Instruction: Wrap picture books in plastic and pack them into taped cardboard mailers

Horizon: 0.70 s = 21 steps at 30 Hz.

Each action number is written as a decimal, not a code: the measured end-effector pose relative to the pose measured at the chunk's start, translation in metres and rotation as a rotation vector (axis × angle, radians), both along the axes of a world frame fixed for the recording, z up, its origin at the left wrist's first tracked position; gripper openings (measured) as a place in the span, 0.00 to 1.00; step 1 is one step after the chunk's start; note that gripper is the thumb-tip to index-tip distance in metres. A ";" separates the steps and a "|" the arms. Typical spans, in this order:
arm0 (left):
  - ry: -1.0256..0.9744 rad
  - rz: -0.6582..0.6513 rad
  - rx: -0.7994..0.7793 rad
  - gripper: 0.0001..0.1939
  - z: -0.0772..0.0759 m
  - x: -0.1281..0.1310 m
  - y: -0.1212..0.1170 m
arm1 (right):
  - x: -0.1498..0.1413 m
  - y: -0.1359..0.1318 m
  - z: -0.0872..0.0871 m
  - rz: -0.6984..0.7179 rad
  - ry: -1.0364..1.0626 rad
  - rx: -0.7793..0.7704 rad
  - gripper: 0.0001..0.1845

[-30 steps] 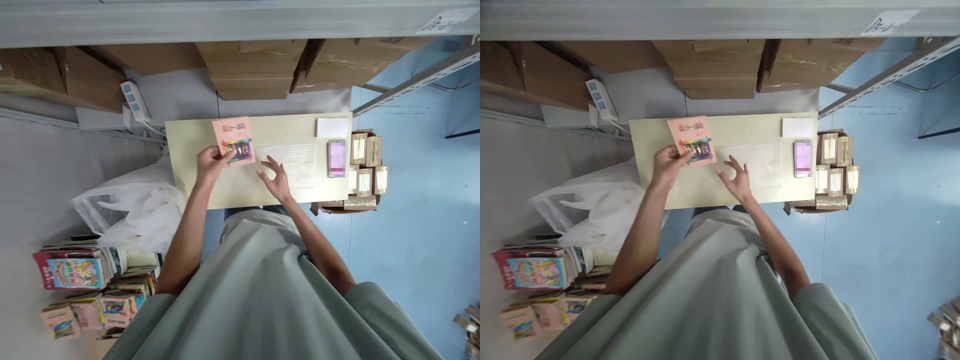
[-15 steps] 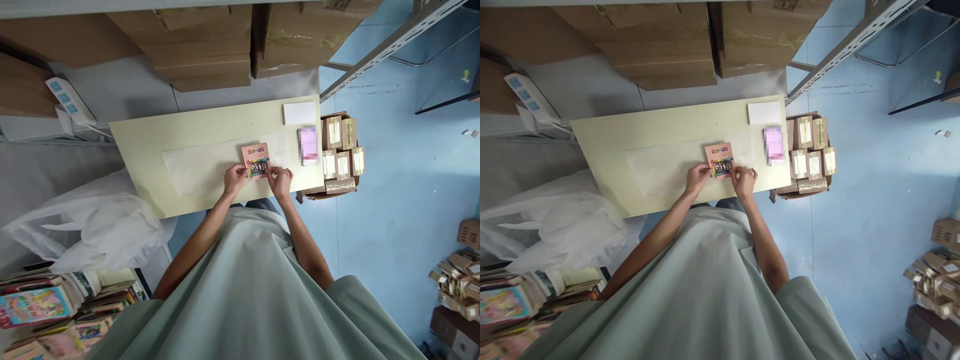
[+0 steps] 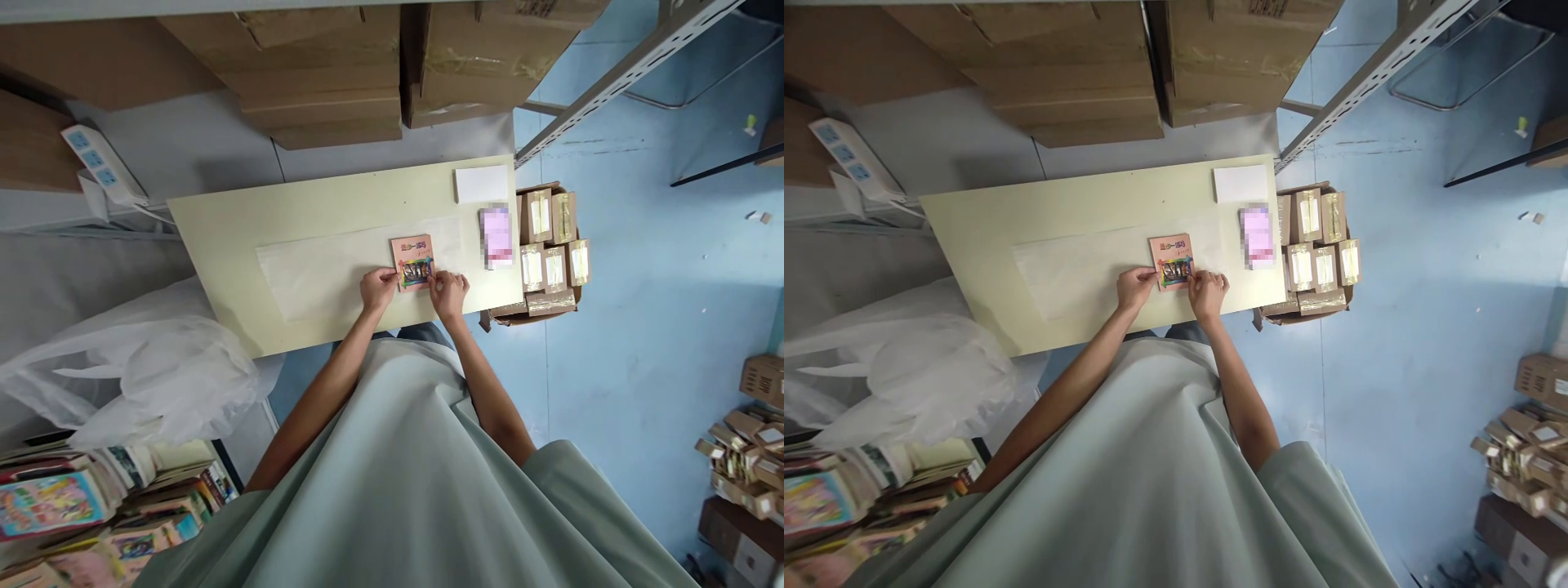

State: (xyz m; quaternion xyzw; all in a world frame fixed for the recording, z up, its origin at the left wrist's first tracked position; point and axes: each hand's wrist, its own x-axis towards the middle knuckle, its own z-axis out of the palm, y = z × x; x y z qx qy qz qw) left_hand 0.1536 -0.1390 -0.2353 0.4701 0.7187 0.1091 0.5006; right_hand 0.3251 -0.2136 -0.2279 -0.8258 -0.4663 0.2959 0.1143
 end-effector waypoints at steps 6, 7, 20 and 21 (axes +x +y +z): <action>0.018 -0.023 -0.029 0.07 0.003 -0.002 0.002 | 0.027 -0.010 0.007 -0.155 -0.129 0.056 0.15; 0.020 -0.027 -0.034 0.07 0.004 -0.002 0.002 | 0.034 -0.012 0.009 -0.202 -0.163 0.056 0.16; 0.003 -0.047 -0.054 0.07 0.002 -0.001 0.003 | 0.044 -0.007 0.011 -0.326 -0.091 0.069 0.07; 0.004 -0.045 -0.054 0.07 0.002 0.000 0.002 | 0.044 -0.007 0.012 -0.328 -0.052 0.092 0.07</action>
